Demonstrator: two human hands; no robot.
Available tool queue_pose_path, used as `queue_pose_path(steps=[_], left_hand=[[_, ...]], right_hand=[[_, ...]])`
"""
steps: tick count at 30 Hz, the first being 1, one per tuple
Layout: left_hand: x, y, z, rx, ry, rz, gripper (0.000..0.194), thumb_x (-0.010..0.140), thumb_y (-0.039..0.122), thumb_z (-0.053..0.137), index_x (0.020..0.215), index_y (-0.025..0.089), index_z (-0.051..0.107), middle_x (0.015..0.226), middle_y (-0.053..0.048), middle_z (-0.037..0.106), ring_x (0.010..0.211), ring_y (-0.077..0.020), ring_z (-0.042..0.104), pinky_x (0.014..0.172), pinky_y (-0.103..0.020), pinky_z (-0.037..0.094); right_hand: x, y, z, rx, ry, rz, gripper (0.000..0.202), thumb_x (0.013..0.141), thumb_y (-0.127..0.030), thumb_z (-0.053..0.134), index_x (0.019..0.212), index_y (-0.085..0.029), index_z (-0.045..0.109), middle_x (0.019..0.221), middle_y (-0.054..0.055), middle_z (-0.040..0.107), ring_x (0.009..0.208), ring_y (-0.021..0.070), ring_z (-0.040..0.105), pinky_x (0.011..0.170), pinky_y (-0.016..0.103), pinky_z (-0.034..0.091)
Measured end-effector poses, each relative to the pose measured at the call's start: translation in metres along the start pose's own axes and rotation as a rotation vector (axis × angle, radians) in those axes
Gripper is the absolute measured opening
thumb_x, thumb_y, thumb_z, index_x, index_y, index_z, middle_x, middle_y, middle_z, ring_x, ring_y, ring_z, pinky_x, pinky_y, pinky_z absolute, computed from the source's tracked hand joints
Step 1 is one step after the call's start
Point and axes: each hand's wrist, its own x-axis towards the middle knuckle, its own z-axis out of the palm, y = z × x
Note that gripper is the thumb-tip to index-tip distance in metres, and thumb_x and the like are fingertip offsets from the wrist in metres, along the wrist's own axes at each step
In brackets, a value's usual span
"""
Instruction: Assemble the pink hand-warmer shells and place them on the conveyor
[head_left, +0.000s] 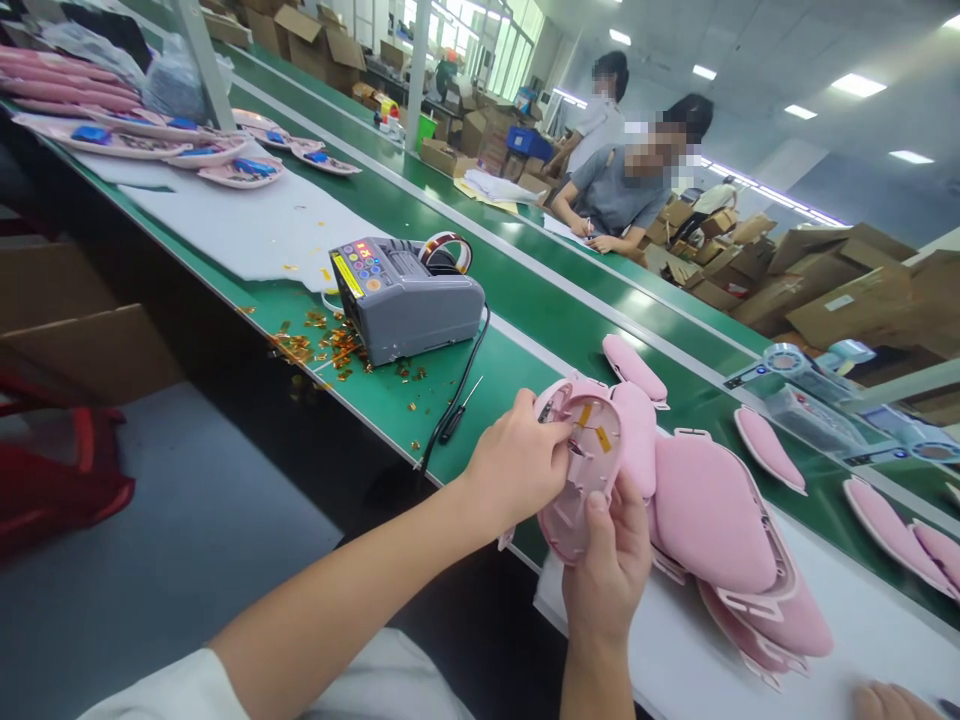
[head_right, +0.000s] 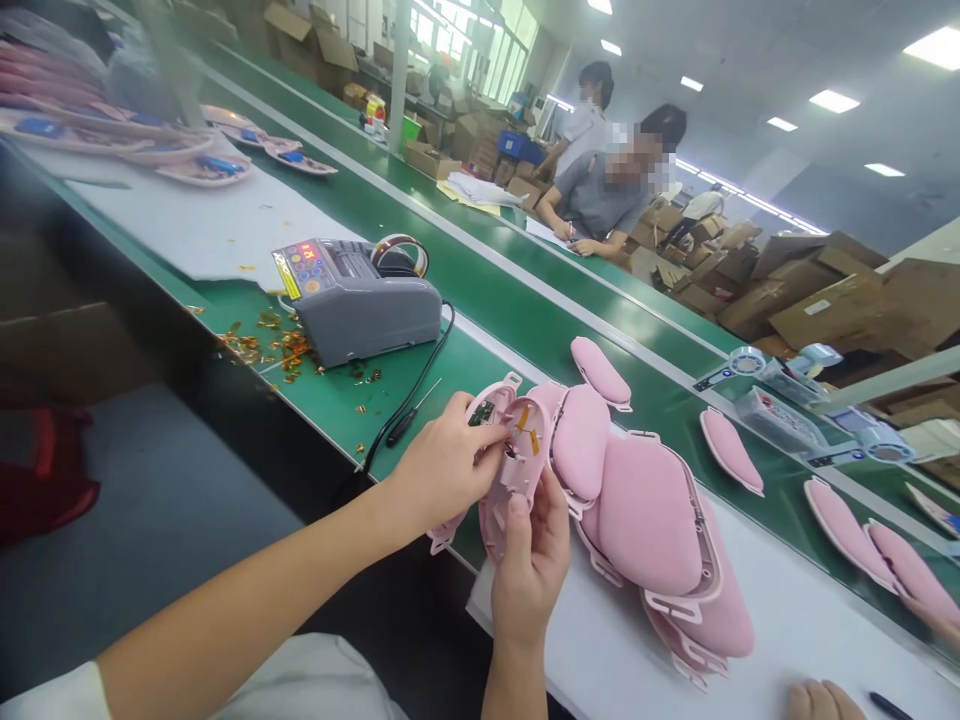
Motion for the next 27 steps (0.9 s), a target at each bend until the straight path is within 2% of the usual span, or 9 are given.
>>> queue_pose_path(steps=[5, 8, 14, 20, 27], left_hand=[[-0.002, -0.001, 0.002, -0.020, 0.019, 0.005, 0.025, 0.085, 0.026, 0.048, 0.086, 0.028, 0.072, 0.084, -0.002, 0.039, 0.059, -0.0130, 0.050, 0.061, -0.031, 0.049], [-0.004, -0.001, 0.003, -0.032, 0.008, 0.028, 0.025, 0.083, 0.026, 0.048, 0.087, 0.028, 0.073, 0.087, -0.004, 0.042, 0.063, -0.0146, 0.054, 0.062, -0.032, 0.050], [-0.006, -0.001, 0.002, -0.061, -0.001, 0.034, 0.028, 0.082, 0.025, 0.049, 0.095, 0.031, 0.073, 0.090, -0.004, 0.043, 0.075, -0.0185, 0.059, 0.066, -0.034, 0.051], [-0.007, 0.001, -0.001, -0.053, 0.018, 0.024, 0.025, 0.084, 0.025, 0.047, 0.084, 0.028, 0.073, 0.086, -0.002, 0.041, 0.062, -0.0135, 0.051, 0.059, -0.029, 0.045], [-0.008, 0.005, -0.004, -0.034, 0.045, -0.051, 0.026, 0.087, 0.030, 0.047, 0.079, 0.025, 0.070, 0.087, -0.003, 0.045, 0.059, -0.0136, 0.049, 0.057, -0.030, 0.042]], right_hand=[[-0.002, 0.002, -0.007, 0.050, -0.011, 0.030, 0.038, 0.084, -0.036, 0.064, 0.120, -0.024, 0.059, 0.124, 0.009, 0.061, 0.114, 0.0264, 0.056, 0.103, 0.059, 0.034], [-0.003, 0.001, -0.009, 0.052, 0.038, 0.047, 0.041, 0.082, -0.037, 0.065, 0.121, -0.024, 0.058, 0.123, 0.010, 0.061, 0.114, 0.0266, 0.056, 0.103, 0.060, 0.034], [-0.002, -0.001, -0.010, 0.027, 0.038, 0.015, 0.042, 0.082, -0.037, 0.063, 0.121, -0.022, 0.058, 0.122, 0.010, 0.062, 0.113, 0.0268, 0.057, 0.100, 0.054, 0.041], [-0.002, -0.001, -0.014, 0.060, 0.019, -0.020, 0.042, 0.083, -0.033, 0.063, 0.123, -0.022, 0.058, 0.116, 0.008, 0.065, 0.111, 0.0247, 0.059, 0.095, 0.047, 0.046], [-0.004, -0.006, -0.018, 0.065, -0.026, -0.057, 0.039, 0.083, -0.030, 0.064, 0.120, -0.022, 0.061, 0.116, 0.006, 0.066, 0.109, 0.0233, 0.060, 0.092, 0.039, 0.048]])
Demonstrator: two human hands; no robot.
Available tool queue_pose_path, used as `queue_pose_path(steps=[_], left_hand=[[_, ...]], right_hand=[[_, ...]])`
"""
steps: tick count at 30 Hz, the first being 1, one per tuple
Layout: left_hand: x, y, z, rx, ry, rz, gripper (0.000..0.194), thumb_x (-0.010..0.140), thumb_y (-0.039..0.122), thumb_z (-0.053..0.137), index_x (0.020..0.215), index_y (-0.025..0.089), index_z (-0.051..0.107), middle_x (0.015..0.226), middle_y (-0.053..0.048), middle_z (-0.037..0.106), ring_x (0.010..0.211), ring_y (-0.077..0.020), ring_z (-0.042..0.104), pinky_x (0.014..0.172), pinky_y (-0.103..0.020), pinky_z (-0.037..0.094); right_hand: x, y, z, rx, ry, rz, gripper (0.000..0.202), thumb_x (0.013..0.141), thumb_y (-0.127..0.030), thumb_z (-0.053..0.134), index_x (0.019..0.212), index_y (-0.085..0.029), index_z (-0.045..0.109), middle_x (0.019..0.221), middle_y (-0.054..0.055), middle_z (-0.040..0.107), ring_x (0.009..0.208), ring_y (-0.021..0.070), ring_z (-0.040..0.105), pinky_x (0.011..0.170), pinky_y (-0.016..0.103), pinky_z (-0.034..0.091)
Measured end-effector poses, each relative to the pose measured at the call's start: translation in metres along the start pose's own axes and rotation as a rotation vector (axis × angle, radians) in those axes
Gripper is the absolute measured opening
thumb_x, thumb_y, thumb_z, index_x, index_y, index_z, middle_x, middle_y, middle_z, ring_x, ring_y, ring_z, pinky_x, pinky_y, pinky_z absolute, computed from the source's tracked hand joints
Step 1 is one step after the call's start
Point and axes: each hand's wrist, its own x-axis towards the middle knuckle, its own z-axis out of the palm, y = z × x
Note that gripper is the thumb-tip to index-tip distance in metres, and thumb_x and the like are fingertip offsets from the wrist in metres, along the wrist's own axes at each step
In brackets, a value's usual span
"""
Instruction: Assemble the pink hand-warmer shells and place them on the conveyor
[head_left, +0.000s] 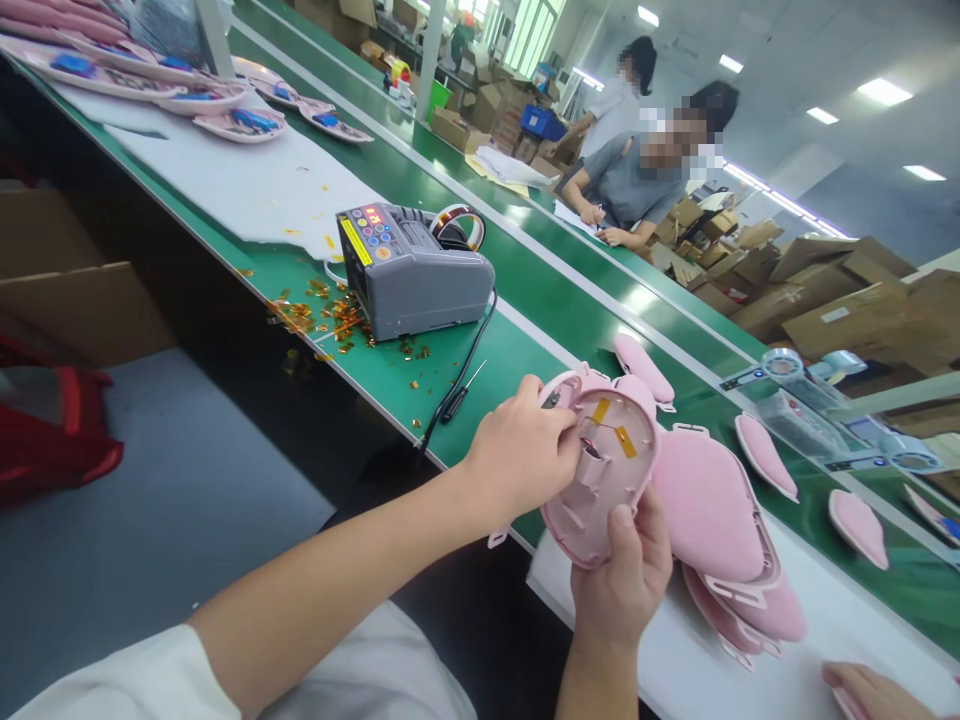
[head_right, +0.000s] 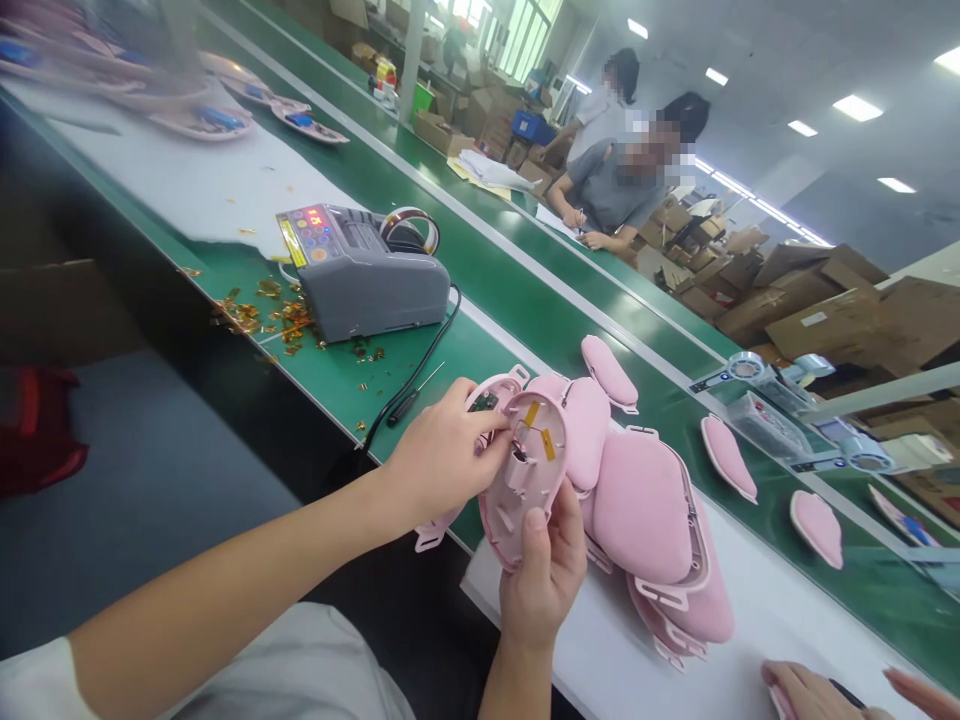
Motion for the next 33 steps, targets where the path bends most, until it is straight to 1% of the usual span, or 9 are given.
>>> queue_pose_path(steps=[4, 8, 11, 14, 18, 21, 28, 33], left_hand=[[-0.001, 0.001, 0.000, 0.035, 0.014, -0.009, 0.028, 0.089, 0.034, 0.045, 0.079, 0.026, 0.071, 0.084, -0.003, 0.046, 0.060, -0.0153, 0.052, 0.053, -0.030, 0.040], [-0.002, 0.002, -0.002, 0.080, 0.006, -0.002, 0.030, 0.090, 0.033, 0.044, 0.084, 0.024, 0.071, 0.084, -0.004, 0.047, 0.063, -0.0163, 0.055, 0.052, -0.029, 0.039], [-0.002, 0.003, -0.003, 0.075, 0.009, -0.002, 0.030, 0.091, 0.033, 0.042, 0.086, 0.023, 0.070, 0.086, -0.004, 0.049, 0.063, -0.0164, 0.056, 0.053, -0.029, 0.041], [-0.004, 0.003, -0.003, 0.074, 0.019, 0.000, 0.028, 0.090, 0.033, 0.043, 0.085, 0.023, 0.069, 0.087, -0.004, 0.049, 0.063, -0.0172, 0.056, 0.054, -0.030, 0.041], [-0.006, 0.004, -0.002, 0.084, 0.034, 0.006, 0.027, 0.090, 0.032, 0.043, 0.084, 0.023, 0.067, 0.088, -0.005, 0.050, 0.064, -0.0176, 0.057, 0.053, -0.029, 0.040], [-0.008, 0.005, -0.001, 0.091, 0.050, 0.008, 0.024, 0.090, 0.031, 0.045, 0.085, 0.023, 0.067, 0.088, -0.005, 0.051, 0.060, -0.0164, 0.056, 0.052, -0.028, 0.038], [-0.011, 0.005, -0.001, 0.127, 0.095, 0.018, 0.025, 0.092, 0.032, 0.044, 0.096, 0.023, 0.067, 0.089, -0.005, 0.053, 0.058, -0.0176, 0.056, 0.050, -0.029, 0.036], [-0.012, 0.005, -0.002, 0.129, 0.103, 0.022, 0.025, 0.092, 0.031, 0.043, 0.102, 0.024, 0.065, 0.091, -0.006, 0.054, 0.061, -0.0188, 0.058, 0.051, -0.029, 0.039]], right_hand=[[-0.002, -0.001, -0.003, -0.024, -0.035, -0.027, 0.034, 0.083, -0.029, 0.064, 0.116, -0.022, 0.063, 0.116, 0.007, 0.066, 0.108, 0.0231, 0.060, 0.091, 0.039, 0.048], [-0.002, -0.001, -0.005, -0.047, -0.071, -0.068, 0.033, 0.084, -0.028, 0.063, 0.116, -0.022, 0.064, 0.115, 0.007, 0.066, 0.108, 0.0227, 0.060, 0.088, 0.036, 0.050], [-0.002, -0.001, -0.006, -0.039, -0.089, -0.099, 0.033, 0.084, -0.027, 0.063, 0.117, -0.024, 0.064, 0.112, 0.004, 0.068, 0.106, 0.0200, 0.061, 0.086, 0.031, 0.051], [-0.004, -0.003, -0.007, -0.048, -0.104, -0.100, 0.034, 0.084, -0.025, 0.064, 0.118, -0.028, 0.064, 0.112, 0.001, 0.068, 0.107, 0.0171, 0.061, 0.088, 0.029, 0.050], [-0.006, -0.006, -0.008, -0.062, -0.123, -0.095, 0.032, 0.085, -0.026, 0.063, 0.117, -0.029, 0.064, 0.116, 0.001, 0.066, 0.106, 0.0167, 0.060, 0.091, 0.031, 0.048], [-0.007, -0.005, -0.010, -0.065, -0.118, -0.088, 0.032, 0.085, -0.026, 0.064, 0.117, -0.030, 0.064, 0.117, 0.001, 0.065, 0.108, 0.0176, 0.059, 0.093, 0.033, 0.047], [-0.010, -0.002, -0.016, -0.127, -0.117, -0.098, 0.034, 0.084, -0.025, 0.064, 0.118, -0.026, 0.063, 0.119, 0.005, 0.063, 0.110, 0.0216, 0.058, 0.095, 0.043, 0.047], [-0.011, -0.002, -0.017, -0.157, -0.150, -0.118, 0.034, 0.085, -0.024, 0.062, 0.119, -0.025, 0.062, 0.121, 0.006, 0.063, 0.110, 0.0212, 0.059, 0.094, 0.040, 0.048]])
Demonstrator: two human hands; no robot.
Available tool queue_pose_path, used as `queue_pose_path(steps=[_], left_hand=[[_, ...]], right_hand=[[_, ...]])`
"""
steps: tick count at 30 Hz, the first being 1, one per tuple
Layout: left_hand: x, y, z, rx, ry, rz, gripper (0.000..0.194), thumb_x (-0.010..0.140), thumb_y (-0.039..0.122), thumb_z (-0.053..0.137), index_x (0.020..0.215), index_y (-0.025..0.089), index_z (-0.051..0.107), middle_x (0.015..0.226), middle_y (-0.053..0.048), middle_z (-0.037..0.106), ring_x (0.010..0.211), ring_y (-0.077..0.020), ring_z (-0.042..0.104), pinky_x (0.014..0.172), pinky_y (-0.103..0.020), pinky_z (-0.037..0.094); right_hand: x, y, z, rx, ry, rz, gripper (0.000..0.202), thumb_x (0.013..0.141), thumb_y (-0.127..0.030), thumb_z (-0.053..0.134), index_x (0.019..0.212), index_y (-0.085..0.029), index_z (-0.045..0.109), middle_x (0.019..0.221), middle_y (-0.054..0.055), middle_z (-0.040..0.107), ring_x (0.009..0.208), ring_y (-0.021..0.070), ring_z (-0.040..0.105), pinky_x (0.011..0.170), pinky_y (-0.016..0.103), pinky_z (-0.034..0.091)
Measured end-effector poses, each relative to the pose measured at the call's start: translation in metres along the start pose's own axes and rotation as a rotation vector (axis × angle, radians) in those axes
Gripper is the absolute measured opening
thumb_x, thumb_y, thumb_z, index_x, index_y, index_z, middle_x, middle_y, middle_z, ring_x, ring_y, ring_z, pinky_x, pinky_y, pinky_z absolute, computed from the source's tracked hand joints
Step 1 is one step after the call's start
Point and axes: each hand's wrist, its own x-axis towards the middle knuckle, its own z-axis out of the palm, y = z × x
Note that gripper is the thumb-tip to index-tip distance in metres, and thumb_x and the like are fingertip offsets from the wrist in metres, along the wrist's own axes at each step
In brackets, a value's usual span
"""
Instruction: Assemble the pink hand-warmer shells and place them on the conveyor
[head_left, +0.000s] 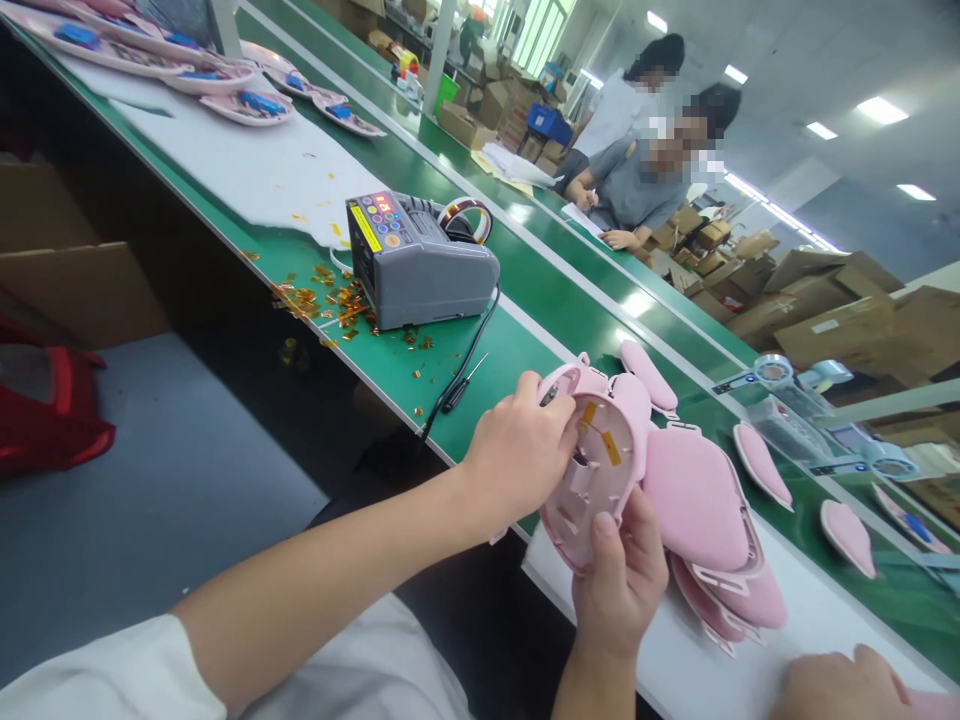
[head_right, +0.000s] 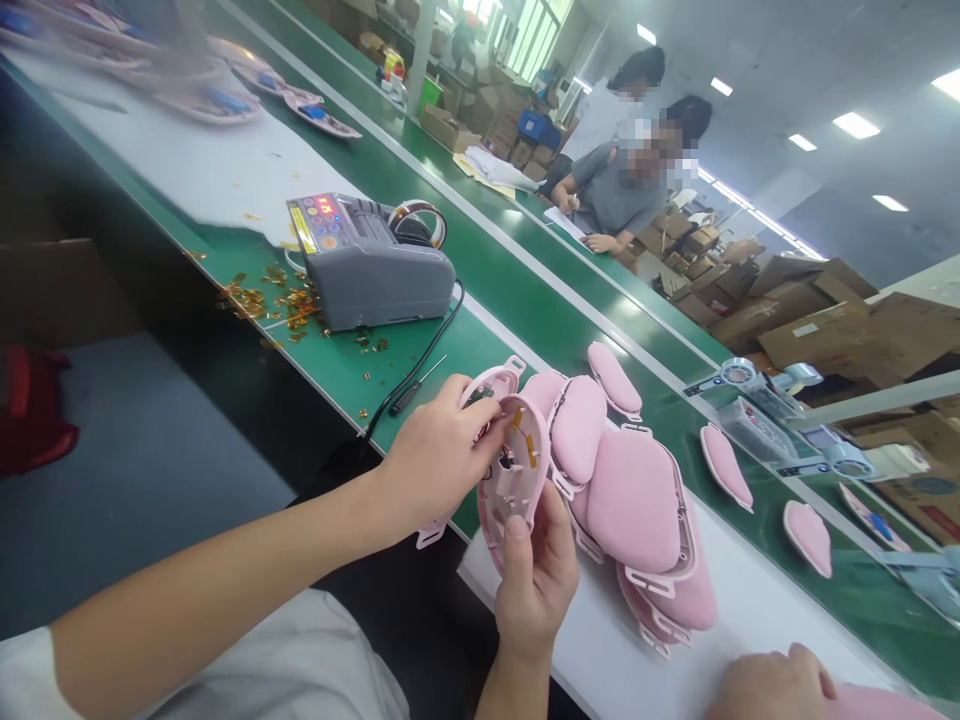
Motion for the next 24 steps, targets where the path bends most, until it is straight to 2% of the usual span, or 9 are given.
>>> queue_pose_path(steps=[5, 10, 15, 19, 24], left_hand=[[-0.003, 0.001, -0.001, -0.017, -0.003, -0.007, 0.028, 0.094, 0.033, 0.041, 0.106, 0.025, 0.065, 0.094, -0.006, 0.055, 0.064, -0.0198, 0.061, 0.053, -0.030, 0.042], [-0.002, -0.001, -0.001, -0.140, -0.006, -0.026, 0.035, 0.091, 0.029, 0.046, 0.125, 0.028, 0.052, 0.097, -0.003, 0.057, 0.067, -0.0196, 0.062, 0.056, -0.031, 0.045], [-0.001, -0.005, -0.003, -0.258, -0.024, 0.017, 0.030, 0.088, 0.027, 0.046, 0.116, 0.030, 0.058, 0.097, -0.002, 0.054, 0.073, -0.0180, 0.062, 0.060, -0.031, 0.046], [-0.001, -0.005, -0.003, -0.331, -0.032, 0.027, 0.026, 0.090, 0.033, 0.043, 0.110, 0.031, 0.061, 0.094, -0.001, 0.052, 0.074, -0.0158, 0.060, 0.063, -0.030, 0.046], [0.002, -0.005, -0.004, -0.337, -0.057, -0.013, 0.021, 0.086, 0.039, 0.056, 0.104, 0.030, 0.062, 0.091, 0.001, 0.053, 0.074, -0.0156, 0.058, 0.064, -0.029, 0.044]], right_hand=[[-0.001, -0.001, -0.001, -0.004, 0.003, 0.002, 0.033, 0.086, -0.023, 0.061, 0.119, -0.025, 0.063, 0.121, 0.005, 0.063, 0.110, 0.0210, 0.059, 0.092, 0.037, 0.049], [0.000, -0.004, -0.002, 0.021, 0.011, 0.000, 0.033, 0.085, -0.024, 0.063, 0.117, -0.027, 0.064, 0.119, 0.003, 0.065, 0.109, 0.0190, 0.059, 0.093, 0.034, 0.048], [0.001, -0.007, -0.001, 0.090, 0.054, 0.020, 0.032, 0.083, -0.025, 0.065, 0.115, -0.026, 0.065, 0.115, 0.002, 0.067, 0.105, 0.0186, 0.060, 0.090, 0.034, 0.049], [0.002, -0.010, 0.001, 0.129, 0.066, 0.036, 0.030, 0.083, -0.024, 0.064, 0.113, -0.025, 0.066, 0.112, 0.002, 0.068, 0.103, 0.0180, 0.062, 0.087, 0.031, 0.050], [0.003, -0.015, 0.002, 0.127, 0.069, 0.040, 0.030, 0.081, -0.024, 0.065, 0.111, -0.024, 0.067, 0.110, 0.003, 0.069, 0.101, 0.0195, 0.063, 0.086, 0.034, 0.051]])
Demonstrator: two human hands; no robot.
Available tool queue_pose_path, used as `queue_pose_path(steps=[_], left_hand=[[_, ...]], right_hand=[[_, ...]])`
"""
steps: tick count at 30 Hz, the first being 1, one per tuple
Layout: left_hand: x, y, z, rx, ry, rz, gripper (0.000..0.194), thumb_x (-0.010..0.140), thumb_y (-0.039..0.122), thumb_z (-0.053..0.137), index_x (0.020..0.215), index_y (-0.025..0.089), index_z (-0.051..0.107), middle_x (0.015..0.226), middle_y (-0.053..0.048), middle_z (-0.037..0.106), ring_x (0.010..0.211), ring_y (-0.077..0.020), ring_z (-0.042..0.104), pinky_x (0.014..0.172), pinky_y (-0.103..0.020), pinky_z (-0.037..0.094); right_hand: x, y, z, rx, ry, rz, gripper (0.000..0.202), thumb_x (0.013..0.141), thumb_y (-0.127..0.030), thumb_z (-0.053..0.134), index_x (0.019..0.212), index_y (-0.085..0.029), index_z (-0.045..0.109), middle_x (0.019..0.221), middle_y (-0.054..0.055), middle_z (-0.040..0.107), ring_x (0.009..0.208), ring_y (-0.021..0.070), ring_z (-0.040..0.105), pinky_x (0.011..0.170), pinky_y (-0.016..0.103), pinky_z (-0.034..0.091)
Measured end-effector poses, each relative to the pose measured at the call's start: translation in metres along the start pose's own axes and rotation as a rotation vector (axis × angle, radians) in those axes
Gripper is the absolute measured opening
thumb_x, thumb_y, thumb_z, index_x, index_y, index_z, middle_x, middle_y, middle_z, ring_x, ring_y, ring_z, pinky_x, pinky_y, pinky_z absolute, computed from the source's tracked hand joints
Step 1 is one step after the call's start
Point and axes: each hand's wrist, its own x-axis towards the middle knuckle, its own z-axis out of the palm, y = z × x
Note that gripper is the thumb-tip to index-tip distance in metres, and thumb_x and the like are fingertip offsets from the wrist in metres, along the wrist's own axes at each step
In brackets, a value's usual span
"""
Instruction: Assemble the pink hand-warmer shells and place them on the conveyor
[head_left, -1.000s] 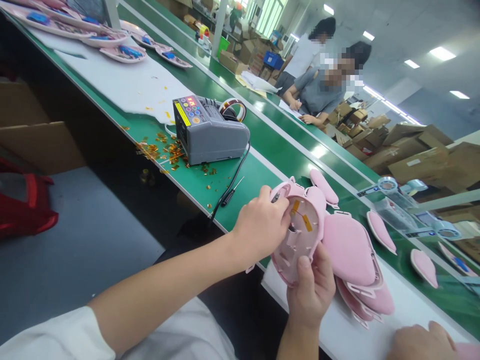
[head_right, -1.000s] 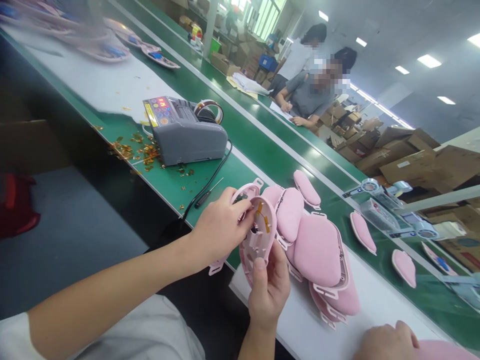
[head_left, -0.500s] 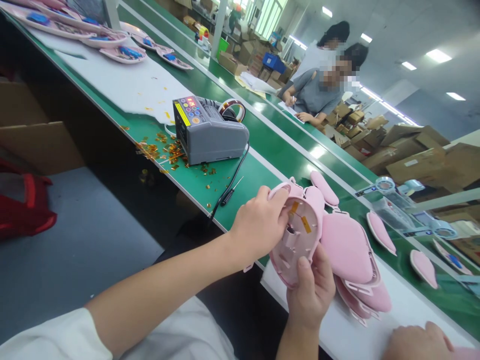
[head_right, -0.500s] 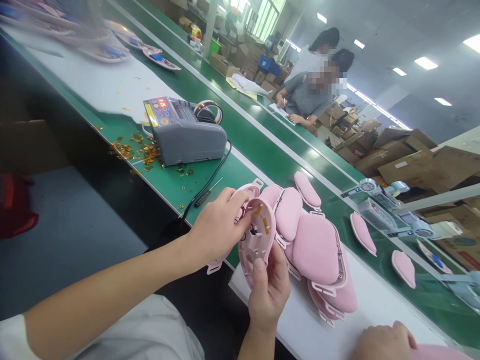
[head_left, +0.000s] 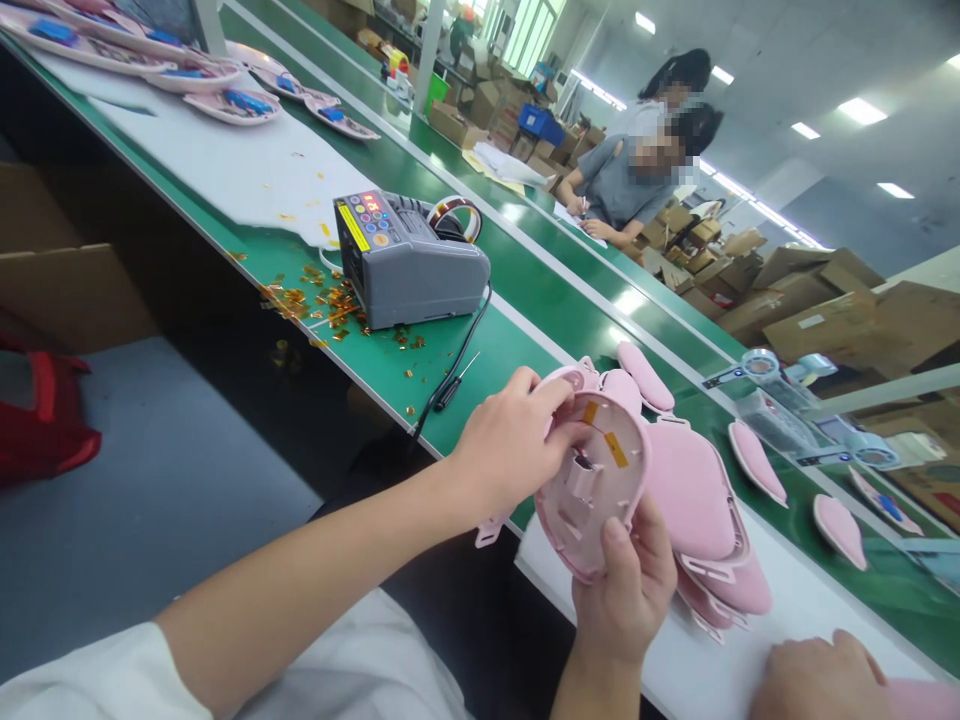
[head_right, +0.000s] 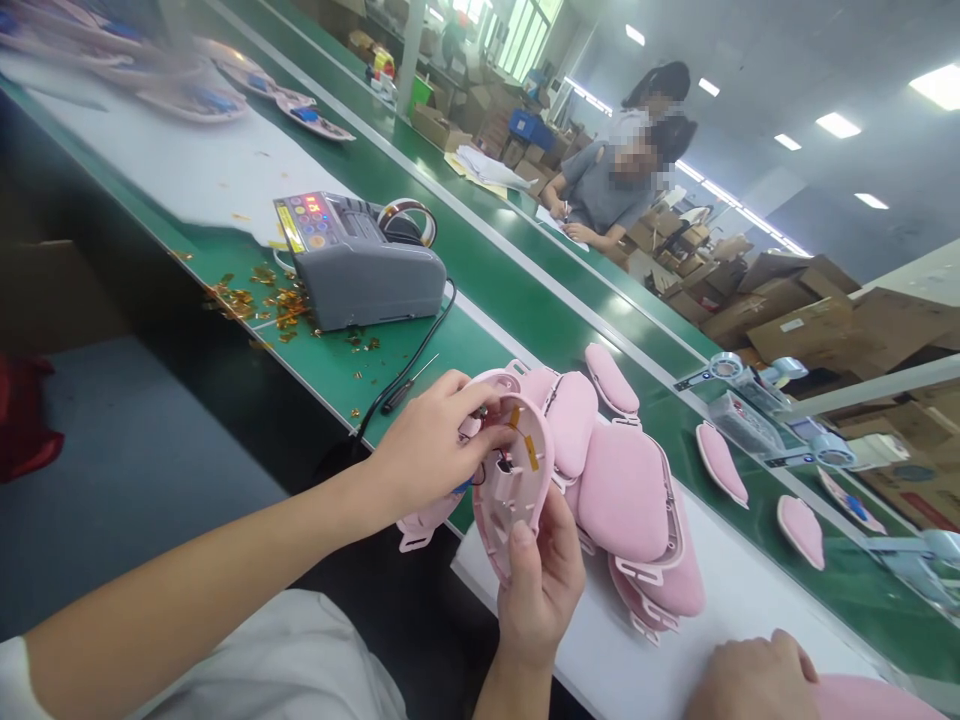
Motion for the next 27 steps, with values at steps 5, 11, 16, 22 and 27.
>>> queue_pose_path(steps=[5, 11, 16, 22, 27], left_hand=[[0.003, 0.002, -0.006, 0.013, 0.018, -0.083, 0.014, 0.078, 0.038, 0.066, 0.083, 0.026, 0.060, 0.079, 0.003, 0.050, 0.063, -0.0129, 0.053, 0.054, -0.025, 0.037], [0.003, 0.005, -0.013, -0.024, -0.010, -0.123, 0.016, 0.075, 0.019, 0.063, 0.088, 0.029, 0.061, 0.077, 0.003, 0.048, 0.064, -0.0132, 0.051, 0.057, -0.025, 0.037], [0.005, 0.002, -0.009, -0.084, -0.063, -0.108, 0.016, 0.077, 0.027, 0.062, 0.092, 0.031, 0.065, 0.082, 0.001, 0.048, 0.068, -0.0142, 0.053, 0.061, -0.027, 0.040], [-0.003, -0.006, -0.007, -0.174, -0.197, -0.060, 0.057, 0.084, 0.024, 0.049, 0.137, 0.039, 0.038, 0.100, -0.002, 0.047, 0.072, -0.0127, 0.054, 0.071, -0.028, 0.048], [-0.009, -0.012, -0.004, -0.273, -0.163, -0.003, 0.078, 0.082, 0.013, 0.049, 0.147, 0.039, 0.015, 0.114, -0.003, 0.054, 0.087, -0.0148, 0.056, 0.084, -0.030, 0.048]], right_hand=[[-0.001, 0.001, -0.006, -0.057, -0.076, -0.027, 0.030, 0.082, -0.024, 0.064, 0.113, -0.025, 0.066, 0.109, 0.004, 0.069, 0.101, 0.0204, 0.064, 0.085, 0.035, 0.052], [0.000, 0.002, -0.018, -0.125, -0.185, -0.116, 0.035, 0.075, -0.016, 0.070, 0.108, -0.026, 0.068, 0.100, 0.003, 0.071, 0.089, 0.0219, 0.068, 0.074, 0.039, 0.058], [0.001, -0.002, -0.012, -0.186, -0.131, -0.115, 0.020, 0.075, -0.021, 0.070, 0.095, -0.022, 0.070, 0.093, 0.003, 0.072, 0.084, 0.0211, 0.068, 0.071, 0.037, 0.058], [0.005, -0.003, 0.002, -0.190, 0.135, 0.066, 0.032, 0.078, -0.021, 0.065, 0.109, -0.019, 0.065, 0.098, 0.005, 0.069, 0.087, 0.0192, 0.066, 0.075, 0.031, 0.055], [0.007, -0.009, 0.006, -0.373, 0.184, 0.048, 0.033, 0.075, -0.020, 0.061, 0.108, -0.018, 0.065, 0.095, 0.005, 0.070, 0.081, 0.0164, 0.066, 0.069, 0.025, 0.053]])
